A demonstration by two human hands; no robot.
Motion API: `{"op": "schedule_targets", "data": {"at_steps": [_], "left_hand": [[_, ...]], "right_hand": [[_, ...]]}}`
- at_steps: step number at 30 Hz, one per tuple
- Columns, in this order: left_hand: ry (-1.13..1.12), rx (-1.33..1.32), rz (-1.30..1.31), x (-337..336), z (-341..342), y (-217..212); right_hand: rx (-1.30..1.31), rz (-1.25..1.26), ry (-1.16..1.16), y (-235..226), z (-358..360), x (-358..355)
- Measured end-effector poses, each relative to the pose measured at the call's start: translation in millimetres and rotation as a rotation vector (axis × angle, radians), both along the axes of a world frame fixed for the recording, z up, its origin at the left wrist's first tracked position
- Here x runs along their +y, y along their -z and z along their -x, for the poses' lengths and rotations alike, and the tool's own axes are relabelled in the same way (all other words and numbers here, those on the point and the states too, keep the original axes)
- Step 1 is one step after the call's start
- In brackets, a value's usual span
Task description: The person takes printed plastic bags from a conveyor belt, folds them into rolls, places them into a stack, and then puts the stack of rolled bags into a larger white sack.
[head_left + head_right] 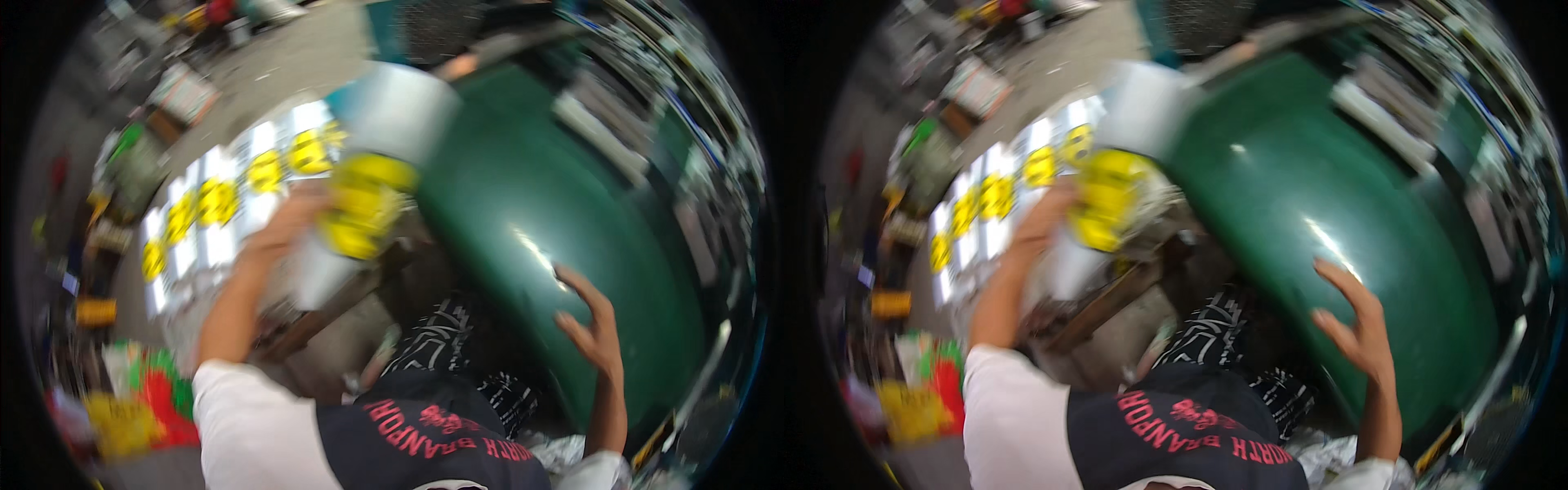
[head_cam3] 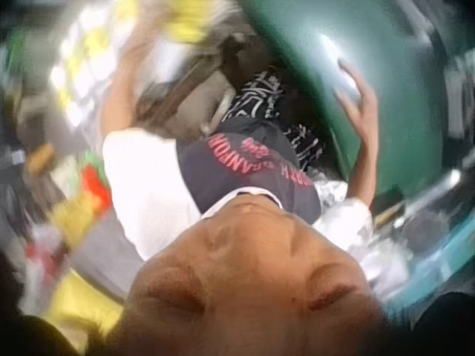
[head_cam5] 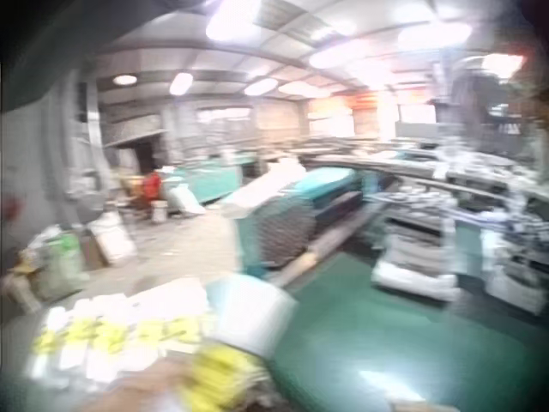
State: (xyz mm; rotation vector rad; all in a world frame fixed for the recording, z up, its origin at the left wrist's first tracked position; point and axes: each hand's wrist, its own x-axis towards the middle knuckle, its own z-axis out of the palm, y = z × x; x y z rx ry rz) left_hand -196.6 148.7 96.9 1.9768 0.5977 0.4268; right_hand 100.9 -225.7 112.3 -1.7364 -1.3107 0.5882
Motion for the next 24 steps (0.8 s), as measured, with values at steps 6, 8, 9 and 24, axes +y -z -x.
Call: {"op": "schedule_targets", "data": {"at_steps": [6, 8, 9, 24], "left_hand": [[-0.711, 1.003, -0.259, 143.8, 135.1, -26.0], [-0.855, 0.692, -1.349, 141.1, 130.1, -3.9], [-0.866, 0.634, -1.354, 125.2, 87.4, -11.7], [0.253, 0.038, -0.578, -111.5, -258.0, 61.3]], "right_hand": [[-0.876, 0.229, 0.438, 81.2, -146.5, 71.8], [-1.048, 0.223, 0.604, 95.4, -199.2, 101.3], [-1.116, 0.212, 0.677, 100.6, -229.2, 112.2], [-0.778, 0.790, 0.492, 104.3, -338.1, 109.2]]}}
